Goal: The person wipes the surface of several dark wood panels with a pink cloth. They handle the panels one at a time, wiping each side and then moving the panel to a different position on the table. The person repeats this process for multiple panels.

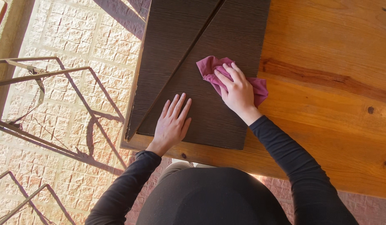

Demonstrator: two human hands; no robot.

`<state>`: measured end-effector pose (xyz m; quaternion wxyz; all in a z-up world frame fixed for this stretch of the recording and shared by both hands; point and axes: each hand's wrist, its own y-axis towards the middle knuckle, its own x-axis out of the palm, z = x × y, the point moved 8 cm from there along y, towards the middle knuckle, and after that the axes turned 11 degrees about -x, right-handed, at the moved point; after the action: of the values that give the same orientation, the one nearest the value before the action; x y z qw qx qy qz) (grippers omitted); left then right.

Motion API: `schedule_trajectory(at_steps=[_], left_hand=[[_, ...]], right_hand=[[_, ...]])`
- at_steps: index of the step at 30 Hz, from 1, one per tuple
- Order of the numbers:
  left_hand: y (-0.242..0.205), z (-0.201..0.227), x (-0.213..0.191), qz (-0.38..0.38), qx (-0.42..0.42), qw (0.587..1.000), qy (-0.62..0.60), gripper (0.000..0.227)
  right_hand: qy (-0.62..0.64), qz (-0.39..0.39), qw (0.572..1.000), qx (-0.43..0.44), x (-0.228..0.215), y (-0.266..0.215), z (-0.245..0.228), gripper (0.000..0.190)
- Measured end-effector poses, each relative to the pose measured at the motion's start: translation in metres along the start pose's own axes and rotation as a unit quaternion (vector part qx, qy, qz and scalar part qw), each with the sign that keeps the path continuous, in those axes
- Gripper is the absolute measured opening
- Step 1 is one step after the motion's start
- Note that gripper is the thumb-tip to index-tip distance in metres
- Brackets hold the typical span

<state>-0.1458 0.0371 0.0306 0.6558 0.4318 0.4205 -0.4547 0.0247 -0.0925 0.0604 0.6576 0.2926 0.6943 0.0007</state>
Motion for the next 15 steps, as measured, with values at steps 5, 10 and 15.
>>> schedule_trajectory(at_steps=[5,10,15], left_hand=[[-0.01,-0.004,0.002,-0.018,-0.003,1.0,-0.002,0.062],[-0.014,-0.003,0.003,-0.018,-0.001,1.0,-0.012,0.059],[-0.024,-0.009,0.001,-0.024,0.002,1.0,-0.012,0.06]], right_hand=[[0.003,0.001,1.0,-0.005,0.001,-0.006,-0.047,0.034],[0.025,-0.014,0.997,-0.075,0.014,0.023,-0.038,0.044],[0.005,-0.001,1.0,-0.014,0.037,0.081,0.049,0.041]])
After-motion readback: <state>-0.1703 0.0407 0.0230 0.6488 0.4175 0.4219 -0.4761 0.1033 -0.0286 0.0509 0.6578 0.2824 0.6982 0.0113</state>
